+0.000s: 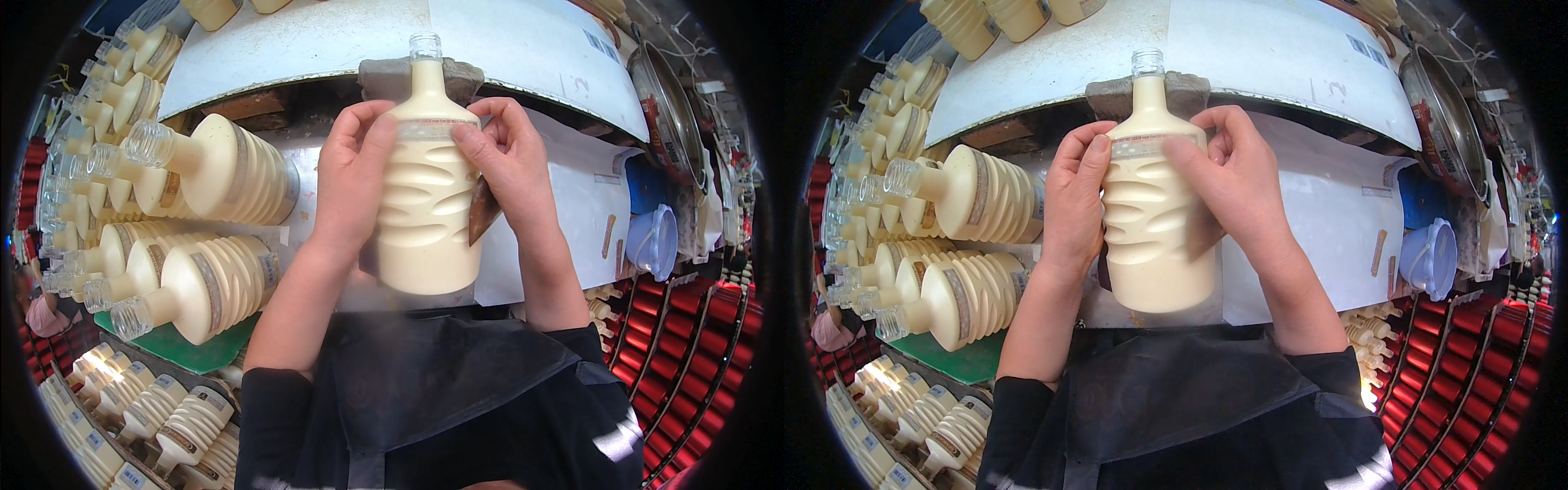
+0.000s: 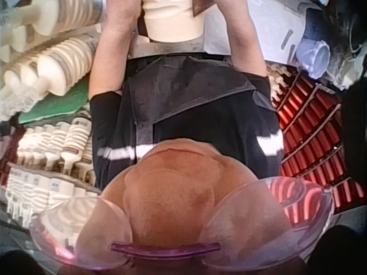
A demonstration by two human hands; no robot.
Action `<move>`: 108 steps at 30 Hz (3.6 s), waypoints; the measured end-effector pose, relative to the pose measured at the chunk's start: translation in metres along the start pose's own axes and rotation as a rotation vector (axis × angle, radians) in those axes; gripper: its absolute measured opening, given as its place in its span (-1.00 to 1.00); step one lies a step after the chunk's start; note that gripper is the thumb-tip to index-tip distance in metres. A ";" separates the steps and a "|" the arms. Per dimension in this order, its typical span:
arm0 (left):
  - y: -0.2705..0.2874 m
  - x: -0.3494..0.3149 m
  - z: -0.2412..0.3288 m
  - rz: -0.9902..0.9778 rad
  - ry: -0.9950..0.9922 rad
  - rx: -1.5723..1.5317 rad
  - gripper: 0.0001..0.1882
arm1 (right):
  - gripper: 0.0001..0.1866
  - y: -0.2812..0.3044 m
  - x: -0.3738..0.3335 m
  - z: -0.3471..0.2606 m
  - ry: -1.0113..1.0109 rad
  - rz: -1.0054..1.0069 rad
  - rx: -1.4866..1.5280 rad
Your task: The person repeatedly picks up cream-colored plastic bottles from a tray, applies a rectangular label to the side of each bottle, smooths it down, and places the labeled bottle on a nearby surface. The process is repeated for multiple bottles in a continuous loop.
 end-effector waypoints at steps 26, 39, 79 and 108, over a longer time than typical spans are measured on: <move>-0.019 -0.027 0.000 -0.113 0.050 0.181 -0.31 | -0.41 0.000 -0.015 0.031 -0.113 -0.209 0.416; -0.016 -0.027 0.001 -0.136 0.060 0.174 -0.30 | -0.54 0.005 0.002 -0.001 -0.040 -0.156 0.100; -0.006 -0.007 0.003 0.031 0.048 0.206 -0.53 | -0.60 0.003 0.006 -0.006 -0.016 -0.146 -0.157; -0.013 -0.024 0.002 -0.048 0.043 0.191 -0.20 | -0.50 0.006 -0.001 0.024 -0.128 -0.233 0.312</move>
Point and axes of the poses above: each hand's wrist, its own x-axis towards the middle knuckle, its own y-axis out of the back of the hand, z = x × y, the point moved 5 cm from there along x, towards the middle knuckle, and after that the axes turned 8 degrees about -z, right-handed, at the moved point
